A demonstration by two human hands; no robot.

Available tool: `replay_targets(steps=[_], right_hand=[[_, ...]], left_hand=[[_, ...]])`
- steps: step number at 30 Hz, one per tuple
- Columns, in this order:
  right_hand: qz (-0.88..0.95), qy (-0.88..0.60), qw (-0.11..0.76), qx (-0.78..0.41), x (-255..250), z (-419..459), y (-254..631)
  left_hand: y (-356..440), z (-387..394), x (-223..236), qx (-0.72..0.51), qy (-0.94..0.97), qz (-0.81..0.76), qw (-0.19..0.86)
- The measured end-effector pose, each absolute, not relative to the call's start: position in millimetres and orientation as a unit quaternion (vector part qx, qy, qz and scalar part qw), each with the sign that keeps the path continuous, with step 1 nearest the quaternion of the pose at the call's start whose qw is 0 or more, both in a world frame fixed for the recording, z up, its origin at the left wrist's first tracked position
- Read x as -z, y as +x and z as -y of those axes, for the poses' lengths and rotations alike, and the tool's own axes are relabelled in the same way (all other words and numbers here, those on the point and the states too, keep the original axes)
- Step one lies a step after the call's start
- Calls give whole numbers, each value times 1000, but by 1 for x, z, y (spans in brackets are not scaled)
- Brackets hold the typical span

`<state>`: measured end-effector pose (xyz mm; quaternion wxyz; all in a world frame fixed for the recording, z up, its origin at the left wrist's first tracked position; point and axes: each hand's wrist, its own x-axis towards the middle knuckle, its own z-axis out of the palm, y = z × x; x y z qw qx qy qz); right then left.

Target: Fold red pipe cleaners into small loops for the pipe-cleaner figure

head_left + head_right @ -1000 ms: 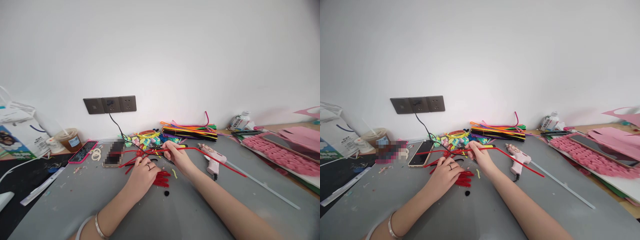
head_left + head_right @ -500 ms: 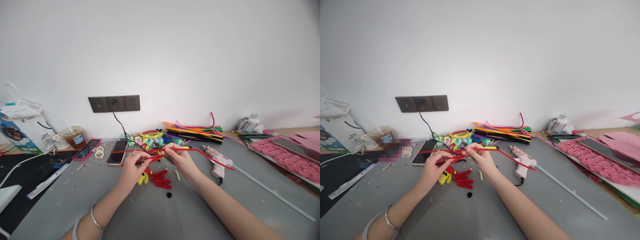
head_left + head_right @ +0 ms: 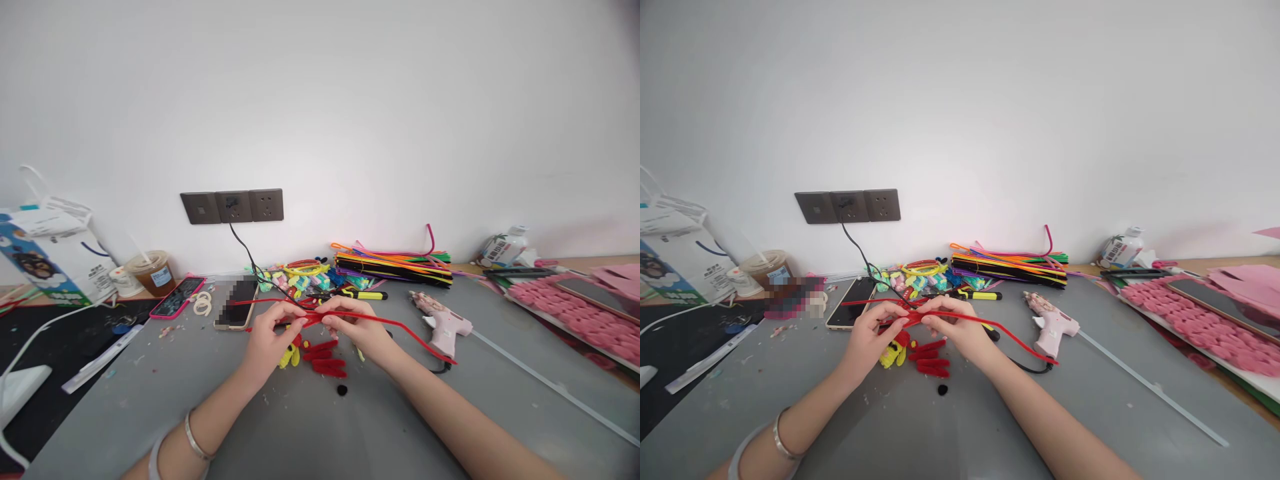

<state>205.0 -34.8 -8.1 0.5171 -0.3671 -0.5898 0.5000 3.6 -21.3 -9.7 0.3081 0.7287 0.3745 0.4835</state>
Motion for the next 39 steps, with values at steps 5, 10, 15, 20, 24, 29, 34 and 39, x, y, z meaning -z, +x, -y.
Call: replay_targets(steps=[5, 10, 15, 20, 24, 29, 34, 39], right_hand=[[580, -380, 541, -476, 9, 37, 202], [598, -383, 549, -442, 8, 40, 198], [606, -389, 539, -436, 6, 40, 200], [571, -399, 588, -411, 3, 38, 204], [512, -390, 606, -467, 2, 37, 204], [549, -371, 579, -475, 3, 37, 200], [568, -351, 560, -491, 5, 38, 199], [579, -358, 541, -494, 8, 37, 199]], left_hand=[[3, 25, 12, -484, 762, -364, 231], [3, 23, 16, -492, 776, -355, 170], [2, 21, 14, -512, 767, -347, 173], [2, 21, 10, -515, 762, -333, 208], [2, 22, 10, -503, 762, -336, 232], [3, 24, 11, -492, 738, -381, 261], [2, 26, 9, -487, 734, -386, 273], [1, 25, 11, -486, 750, -373, 249]])
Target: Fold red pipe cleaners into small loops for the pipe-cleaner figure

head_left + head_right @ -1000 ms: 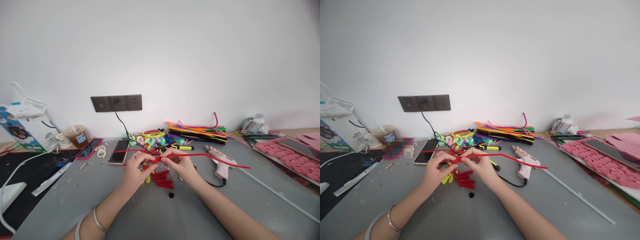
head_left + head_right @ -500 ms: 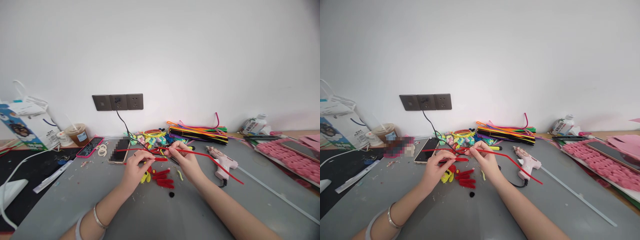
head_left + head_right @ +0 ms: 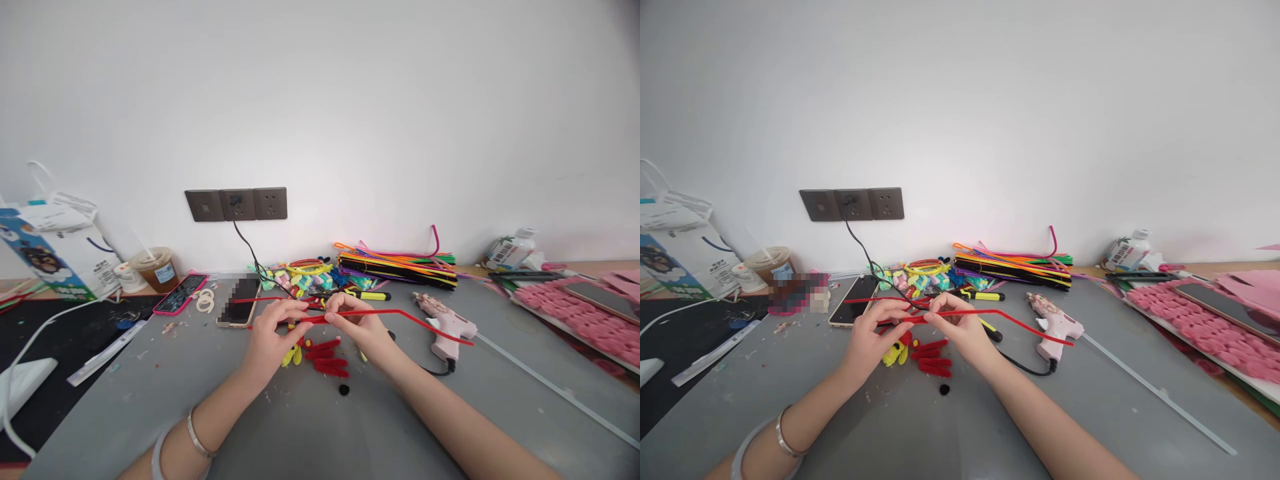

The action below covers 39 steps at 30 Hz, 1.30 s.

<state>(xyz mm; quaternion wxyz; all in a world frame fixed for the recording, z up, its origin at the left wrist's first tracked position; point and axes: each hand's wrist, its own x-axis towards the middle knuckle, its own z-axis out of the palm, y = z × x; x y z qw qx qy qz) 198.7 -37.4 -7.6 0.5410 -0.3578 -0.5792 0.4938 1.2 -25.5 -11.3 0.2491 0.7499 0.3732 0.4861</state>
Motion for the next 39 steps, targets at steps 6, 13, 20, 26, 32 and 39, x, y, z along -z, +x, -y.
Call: replay_targets(steps=[6, 13, 20, 26, 32, 39], right_hand=[[592, -359, 536, -484, 9, 37, 198], [604, -364, 527, -474, 10, 37, 197], [619, -348, 471, -524, 1, 38, 208], [609, -302, 451, -579, -3, 35, 223], [591, -252, 438, -629, 1, 33, 229], [611, -250, 396, -638, 0, 32, 233]], left_hand=[[2, 24, 15, -500, 762, -350, 218], [1, 22, 13, -517, 779, -328, 135], [0, 20, 12, -508, 750, -331, 263], [-2, 19, 6, -503, 732, -343, 305], [-3, 20, 5, -496, 724, -332, 347], [-2, 20, 4, -489, 739, -312, 343]])
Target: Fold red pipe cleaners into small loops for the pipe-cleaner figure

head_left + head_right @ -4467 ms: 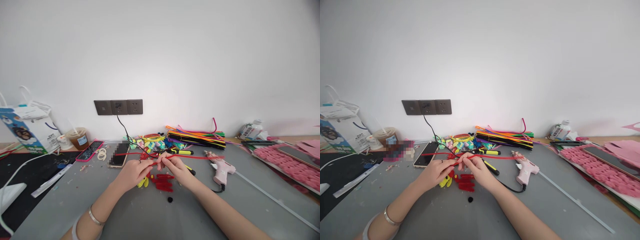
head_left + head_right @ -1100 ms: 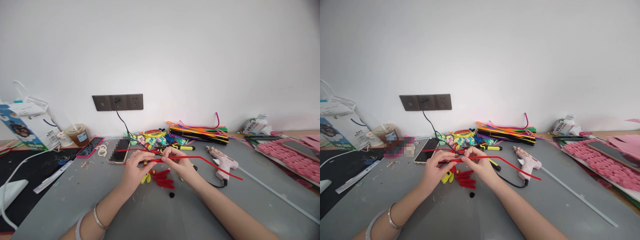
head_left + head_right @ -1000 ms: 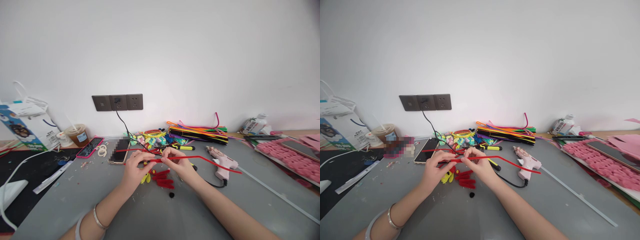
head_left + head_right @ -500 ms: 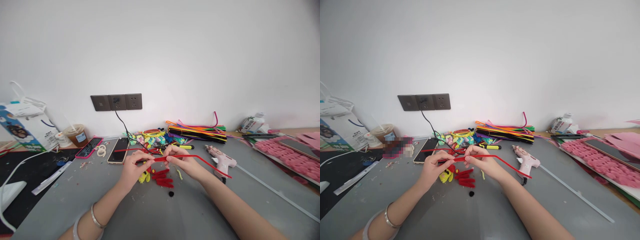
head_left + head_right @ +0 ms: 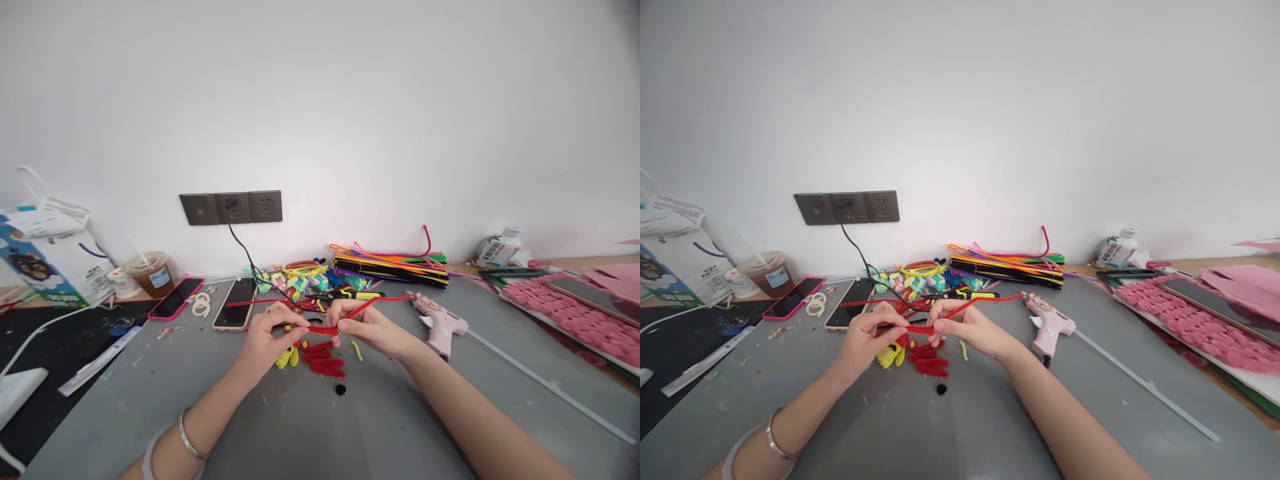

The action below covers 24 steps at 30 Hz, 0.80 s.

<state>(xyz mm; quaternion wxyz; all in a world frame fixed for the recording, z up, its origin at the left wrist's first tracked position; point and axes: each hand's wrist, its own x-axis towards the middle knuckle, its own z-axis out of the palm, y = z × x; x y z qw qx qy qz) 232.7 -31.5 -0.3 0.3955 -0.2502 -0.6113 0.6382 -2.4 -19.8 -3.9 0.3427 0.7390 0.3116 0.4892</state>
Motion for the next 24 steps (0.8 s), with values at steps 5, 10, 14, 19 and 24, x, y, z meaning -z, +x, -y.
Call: replay_targets(steps=[5, 10, 14, 19, 24], right_hand=[[617, -239, 359, -658, -1, 32, 232], [625, -230, 315, -677, -1, 32, 232], [632, -220, 291, -684, -3, 33, 232], [639, -219, 276, -684, -4, 32, 234], [602, -260, 405, -636, 1, 25, 235]], left_hand=[[-2, 21, 1, -482, 754, -292, 338], [-3, 21, 4, -473, 766, -285, 329], [-2, 24, 6, -451, 775, -288, 336], [-1, 25, 6, -431, 775, -303, 349], [-3, 20, 7, -466, 721, -369, 357]])
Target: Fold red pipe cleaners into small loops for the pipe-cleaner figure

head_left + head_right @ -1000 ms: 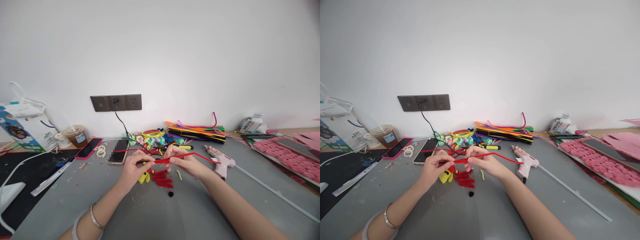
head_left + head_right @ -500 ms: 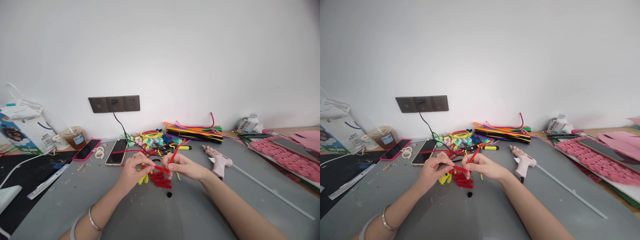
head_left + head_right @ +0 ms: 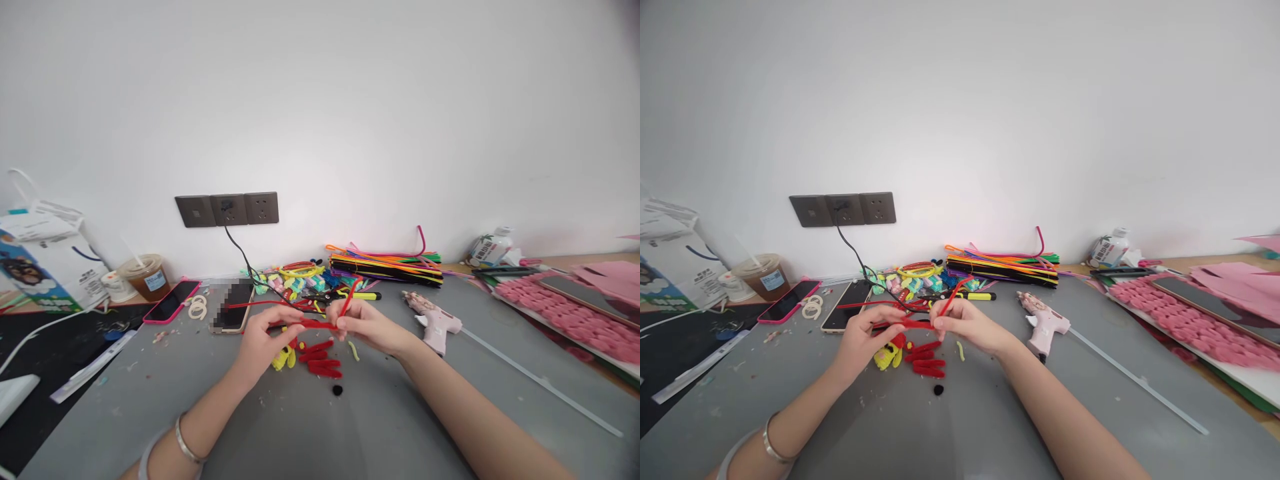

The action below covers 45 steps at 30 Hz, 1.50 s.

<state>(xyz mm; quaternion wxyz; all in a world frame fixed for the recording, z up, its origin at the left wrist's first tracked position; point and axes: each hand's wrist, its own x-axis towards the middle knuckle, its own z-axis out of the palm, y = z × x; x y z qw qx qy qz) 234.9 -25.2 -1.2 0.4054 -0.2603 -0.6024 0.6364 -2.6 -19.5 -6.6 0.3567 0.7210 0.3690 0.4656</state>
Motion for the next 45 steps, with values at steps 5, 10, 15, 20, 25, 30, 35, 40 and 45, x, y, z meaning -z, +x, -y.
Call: replay_targets(steps=[5, 10, 15, 20, 25, 30, 35, 40, 45], right_hand=[[552, -297, 534, -567, 3, 19, 235], [560, -327, 548, -528, 5, 21, 224], [584, -338, 549, -494, 6, 27, 212], [639, -313, 538, -452, 8, 34, 205], [681, -283, 522, -428, 11, 39, 199], [691, -287, 542, -382, 9, 42, 194], [702, -276, 533, -383, 10, 44, 193], [690, -290, 530, -399, 12, 45, 193], [672, -279, 534, -430, 11, 46, 191]], left_hand=[[-3, 16, 14, -458, 744, -412, 261], [2, 17, 26, -352, 842, -386, 132], [2, 20, 20, -389, 831, -363, 164], [3, 27, 9, -454, 760, -350, 307], [6, 29, 8, -445, 716, -358, 401], [7, 28, 5, -472, 649, -356, 479], [6, 26, 4, -455, 615, -349, 541], [4, 25, 4, -458, 622, -329, 544], [3, 25, 3, -459, 630, -321, 538]])
